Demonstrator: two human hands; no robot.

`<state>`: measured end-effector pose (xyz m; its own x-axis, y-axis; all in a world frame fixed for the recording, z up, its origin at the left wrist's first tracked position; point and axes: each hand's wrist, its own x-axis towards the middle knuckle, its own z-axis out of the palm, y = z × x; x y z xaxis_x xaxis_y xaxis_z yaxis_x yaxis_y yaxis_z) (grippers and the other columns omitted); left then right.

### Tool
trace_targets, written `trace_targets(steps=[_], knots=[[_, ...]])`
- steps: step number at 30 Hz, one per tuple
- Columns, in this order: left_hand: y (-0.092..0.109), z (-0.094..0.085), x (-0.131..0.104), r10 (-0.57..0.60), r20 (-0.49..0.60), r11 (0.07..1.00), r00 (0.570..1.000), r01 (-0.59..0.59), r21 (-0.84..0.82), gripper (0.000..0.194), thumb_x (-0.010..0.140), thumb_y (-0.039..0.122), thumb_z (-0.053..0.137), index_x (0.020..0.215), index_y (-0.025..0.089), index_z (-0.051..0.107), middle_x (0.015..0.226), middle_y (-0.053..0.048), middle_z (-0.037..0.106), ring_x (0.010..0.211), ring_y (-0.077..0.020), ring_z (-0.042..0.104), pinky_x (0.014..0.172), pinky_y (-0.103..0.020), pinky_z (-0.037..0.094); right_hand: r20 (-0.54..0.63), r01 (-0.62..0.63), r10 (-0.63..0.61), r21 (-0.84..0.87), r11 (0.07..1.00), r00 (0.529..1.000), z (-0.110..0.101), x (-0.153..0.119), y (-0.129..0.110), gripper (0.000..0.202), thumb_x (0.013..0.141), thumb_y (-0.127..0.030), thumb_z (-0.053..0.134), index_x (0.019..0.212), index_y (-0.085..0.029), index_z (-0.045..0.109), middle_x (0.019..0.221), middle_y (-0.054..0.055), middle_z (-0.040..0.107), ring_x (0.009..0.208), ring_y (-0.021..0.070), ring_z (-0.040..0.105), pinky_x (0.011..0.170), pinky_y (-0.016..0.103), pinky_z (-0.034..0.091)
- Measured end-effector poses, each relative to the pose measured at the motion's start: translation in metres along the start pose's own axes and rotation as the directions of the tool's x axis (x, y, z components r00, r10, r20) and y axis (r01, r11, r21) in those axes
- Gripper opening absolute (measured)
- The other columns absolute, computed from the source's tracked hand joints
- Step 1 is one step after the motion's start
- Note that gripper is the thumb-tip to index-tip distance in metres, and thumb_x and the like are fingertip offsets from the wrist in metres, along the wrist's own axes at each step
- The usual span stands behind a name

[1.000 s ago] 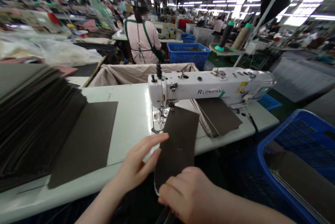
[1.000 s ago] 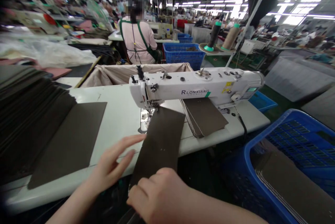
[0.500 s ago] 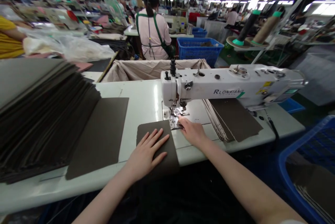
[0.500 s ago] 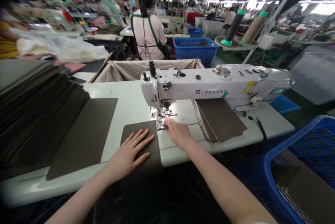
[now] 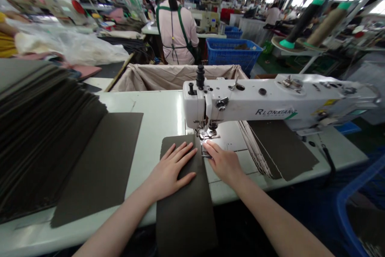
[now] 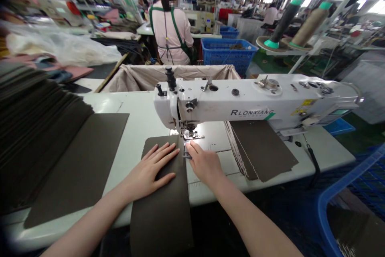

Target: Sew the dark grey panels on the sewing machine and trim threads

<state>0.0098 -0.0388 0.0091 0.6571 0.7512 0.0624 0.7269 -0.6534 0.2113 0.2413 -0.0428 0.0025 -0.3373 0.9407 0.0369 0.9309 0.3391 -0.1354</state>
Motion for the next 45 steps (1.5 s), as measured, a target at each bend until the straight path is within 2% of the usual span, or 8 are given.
trace_targets(steps=[8,24,35,45], knots=[[-0.0005,0.0,-0.0004,-0.004,-0.004,1.0,1.0,0.004,-0.021,0.068,0.093,0.049,0.048,0.153,0.031,0.019,0.159,0.001,0.022,0.147,-0.0262,0.018,0.12,-0.052,0.015,0.048,-0.009,0.011,-0.039,0.999,0.999,-0.0037,0.001,-0.002,0.053,0.096,-0.028,0.042,0.148,-0.036,0.032,0.153,-0.002,0.034,0.101,0.0192,0.063,0.077,0.032,0.053],[-0.003,0.0004,-0.0004,0.03,-0.049,0.998,0.998,-0.033,-0.058,0.069,0.091,0.047,0.052,0.152,0.03,0.023,0.157,-0.003,0.028,0.145,-0.0288,0.024,0.119,-0.054,0.018,0.078,-0.001,0.008,-0.093,0.996,0.997,-0.0046,0.0024,-0.0042,0.054,0.096,-0.028,0.043,0.148,-0.038,0.032,0.154,0.0,0.032,0.096,0.0196,0.065,0.073,0.033,0.053],[-0.0043,-0.002,0.0011,0.031,-0.066,0.995,0.997,-0.037,-0.09,0.062,0.091,0.044,0.053,0.148,0.032,0.032,0.155,-0.001,0.035,0.144,-0.0269,0.027,0.12,-0.052,0.018,0.076,-0.002,0.009,-0.1,0.995,0.997,-0.0058,0.002,-0.0038,0.051,0.096,-0.03,0.043,0.146,-0.039,0.034,0.153,0.0,0.033,0.097,0.019,0.064,0.074,0.031,0.053],[-0.0094,-0.0035,0.0009,-0.013,-0.082,0.991,0.997,0.002,-0.135,0.054,0.091,0.044,0.053,0.143,0.035,0.041,0.153,-0.001,0.037,0.143,-0.0285,0.03,0.119,-0.057,0.012,0.046,0.005,0.001,-0.127,0.992,0.999,-0.0042,0.0012,-0.0029,0.051,0.097,-0.032,0.042,0.146,-0.041,0.035,0.151,-0.004,0.035,0.091,0.0191,0.065,0.069,0.032,0.054]])
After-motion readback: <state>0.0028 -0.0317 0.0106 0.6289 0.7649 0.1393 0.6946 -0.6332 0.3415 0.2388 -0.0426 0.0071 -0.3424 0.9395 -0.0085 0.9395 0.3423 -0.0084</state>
